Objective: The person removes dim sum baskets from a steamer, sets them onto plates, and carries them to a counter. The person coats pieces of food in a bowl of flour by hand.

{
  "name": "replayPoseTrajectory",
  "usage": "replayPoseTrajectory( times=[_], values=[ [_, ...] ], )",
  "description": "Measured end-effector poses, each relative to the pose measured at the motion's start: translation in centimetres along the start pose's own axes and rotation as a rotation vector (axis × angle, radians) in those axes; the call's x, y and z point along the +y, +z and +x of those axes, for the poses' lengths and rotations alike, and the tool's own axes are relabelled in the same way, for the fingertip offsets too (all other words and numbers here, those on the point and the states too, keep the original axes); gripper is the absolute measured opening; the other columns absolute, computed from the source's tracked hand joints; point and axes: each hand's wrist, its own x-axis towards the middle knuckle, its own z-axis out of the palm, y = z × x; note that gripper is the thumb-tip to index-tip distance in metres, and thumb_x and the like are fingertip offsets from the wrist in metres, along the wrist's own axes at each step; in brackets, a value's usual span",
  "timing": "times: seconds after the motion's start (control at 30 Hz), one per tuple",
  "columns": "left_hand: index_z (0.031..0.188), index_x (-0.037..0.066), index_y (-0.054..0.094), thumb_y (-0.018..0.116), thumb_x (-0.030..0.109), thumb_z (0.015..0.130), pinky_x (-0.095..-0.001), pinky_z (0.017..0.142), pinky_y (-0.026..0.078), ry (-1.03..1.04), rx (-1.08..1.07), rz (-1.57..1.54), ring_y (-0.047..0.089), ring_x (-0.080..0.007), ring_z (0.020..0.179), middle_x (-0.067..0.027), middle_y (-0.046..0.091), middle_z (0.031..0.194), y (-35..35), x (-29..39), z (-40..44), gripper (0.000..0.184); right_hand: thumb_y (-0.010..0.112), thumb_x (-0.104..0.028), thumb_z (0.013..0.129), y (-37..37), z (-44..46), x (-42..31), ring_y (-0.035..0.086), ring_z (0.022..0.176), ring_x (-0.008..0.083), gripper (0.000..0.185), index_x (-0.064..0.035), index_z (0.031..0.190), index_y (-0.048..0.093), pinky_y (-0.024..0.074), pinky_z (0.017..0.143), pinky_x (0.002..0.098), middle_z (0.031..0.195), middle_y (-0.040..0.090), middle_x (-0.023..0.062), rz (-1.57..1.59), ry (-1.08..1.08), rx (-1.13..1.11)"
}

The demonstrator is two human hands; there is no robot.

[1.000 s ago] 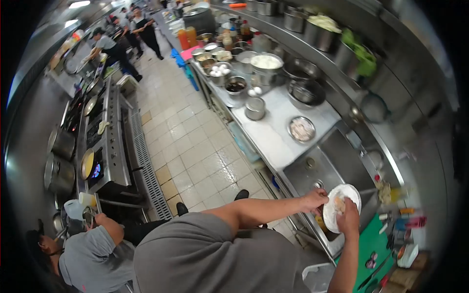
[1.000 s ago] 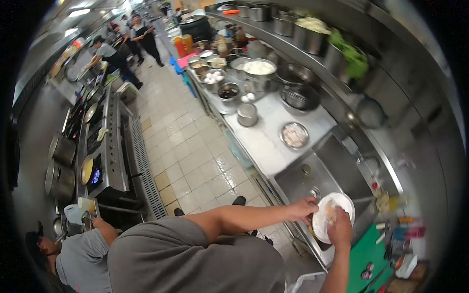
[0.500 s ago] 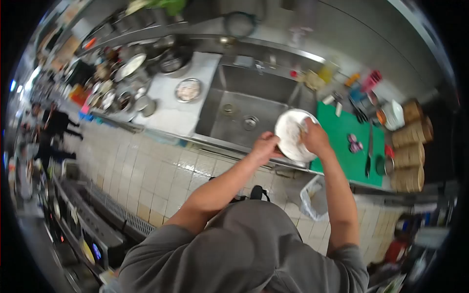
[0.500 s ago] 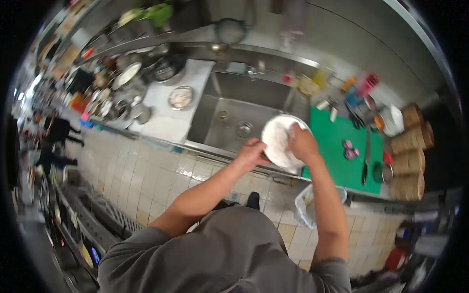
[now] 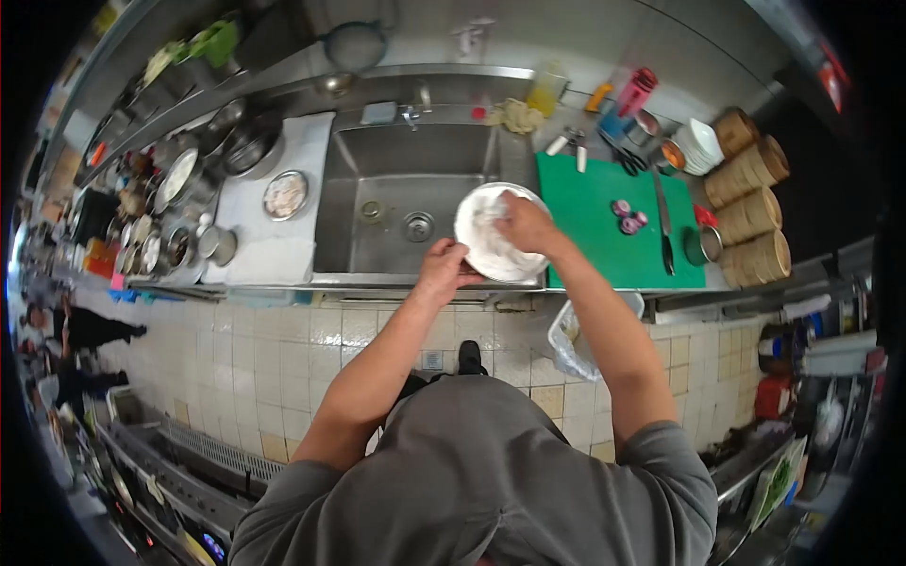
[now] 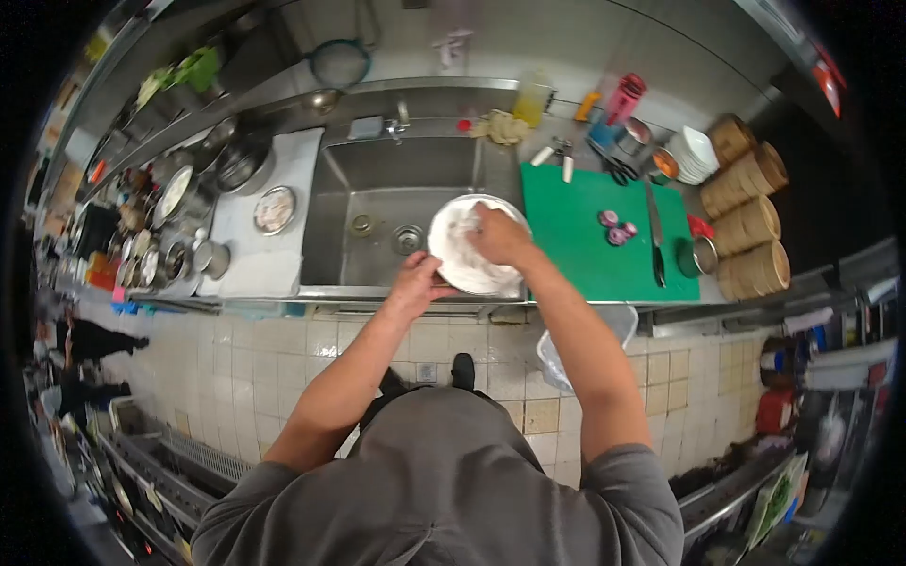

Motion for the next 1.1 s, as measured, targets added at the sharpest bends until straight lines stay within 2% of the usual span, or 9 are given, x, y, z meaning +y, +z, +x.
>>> replayPoseTrajectory(
  times=[0.13,0.23,0.4,0.5,0.6,0.73,0.83,1.0,1.1],
  values=[
    [0.123,-0.002,0.046,0.059,0.011,0.092,-0.0482,0.074,0.063,0.014,0.007,-0.041,0.069,-0.0286,0.088,-0.0165,0.063,0.104,-0.3,-0.1,0.0,0.036,0.065,-0.027,0.083,1.0,-0.3,-0.8,0.064,0.101,0.0417,0.040,0.0032,0.109,0.065,0.0503,0.091,0.0493,0.107,0.068,0.0256,-0.293,-0.141,0.091],
    [0.119,-0.001,0.049,0.057,0.011,0.093,-0.0493,0.078,0.062,0.032,0.045,-0.024,0.069,-0.0280,0.091,-0.0155,0.062,0.107,-0.9,0.8,-0.6,0.029,0.063,-0.021,0.083,0.6,0.1,0.0,0.068,0.092,0.0400,0.036,0.0058,0.106,0.064,0.0523,0.086,0.0468,0.099,0.070,0.0262,0.130,-0.029,0.042],
    [0.114,0.001,0.053,0.057,0.011,0.094,-0.0494,0.080,0.062,0.020,0.050,-0.015,0.068,-0.0272,0.093,-0.0138,0.063,0.106,-1.1,0.5,-0.5,0.023,0.062,-0.009,0.083,-0.8,-0.5,-2.1,0.070,0.092,0.0345,0.031,0.0017,0.113,0.060,0.0531,0.083,0.0445,0.094,0.069,0.0256,0.377,0.158,0.056],
    [0.114,0.000,0.054,0.058,0.011,0.094,-0.0488,0.078,0.062,0.044,0.055,-0.004,0.068,-0.0266,0.091,-0.0130,0.063,0.104,-0.2,1.1,-1.3,0.023,0.056,0.001,0.082,1.3,0.1,0.0,0.067,0.089,0.0339,0.035,-0.0083,0.116,0.062,0.0531,0.077,0.0417,0.094,0.067,0.0188,0.289,-0.186,0.122],
    [0.116,0.000,0.053,0.058,0.011,0.094,-0.0449,0.072,0.062,0.074,0.084,0.063,0.067,-0.0267,0.090,-0.0139,0.062,0.107,0.7,1.5,-1.8,0.026,0.065,-0.008,0.073,2.6,0.3,0.2,0.064,0.097,0.0427,0.035,-0.0038,0.108,0.068,0.0509,0.090,0.0483,0.098,0.068,0.0236,-0.009,-0.131,0.170],
    [0.120,-0.003,0.049,0.056,0.011,0.096,-0.0475,0.076,0.063,0.068,0.036,0.091,0.070,-0.0316,0.092,-0.0184,0.062,0.108,0.0,0.8,-1.3,0.030,0.069,-0.020,0.075,2.2,-0.6,-2.4,0.066,0.096,0.0422,0.035,0.0044,0.100,0.064,0.0528,0.089,0.0477,0.097,0.066,0.0286,-0.117,0.018,0.195],
    [0.122,-0.004,0.047,0.057,0.011,0.095,-0.0472,0.076,0.063,0.058,0.016,0.028,0.069,-0.0307,0.092,-0.0187,0.062,0.108,0.1,0.4,-1.7,0.032,0.077,-0.019,0.070,3.6,0.6,-0.9,0.067,0.092,0.0434,0.040,0.0043,0.098,0.062,0.0541,0.085,0.0484,0.092,0.068,0.0286,-0.065,-0.002,0.206],
    [0.125,-0.004,0.046,0.058,0.010,0.094,-0.0477,0.077,0.063,0.078,0.049,0.041,0.069,-0.0302,0.094,-0.0186,0.061,0.110,-0.9,0.4,-1.9,0.036,0.070,-0.009,0.067,0.7,0.0,-1.3,0.069,0.081,0.0369,0.032,0.0006,0.097,0.063,0.0543,0.074,0.0431,0.085,0.069,0.0240,0.039,-0.083,0.151],
    [0.123,-0.004,0.048,0.058,0.011,0.094,-0.0461,0.076,0.063,0.081,0.050,0.018,0.069,-0.0281,0.092,-0.0175,0.062,0.107,-1.4,0.9,-2.2,0.034,0.070,-0.011,0.067,-0.2,1.2,-0.8,0.068,0.089,0.0410,0.039,0.0001,0.105,0.066,0.0532,0.078,0.0455,0.093,0.070,0.0237,0.305,0.049,-0.091]
  ],
)
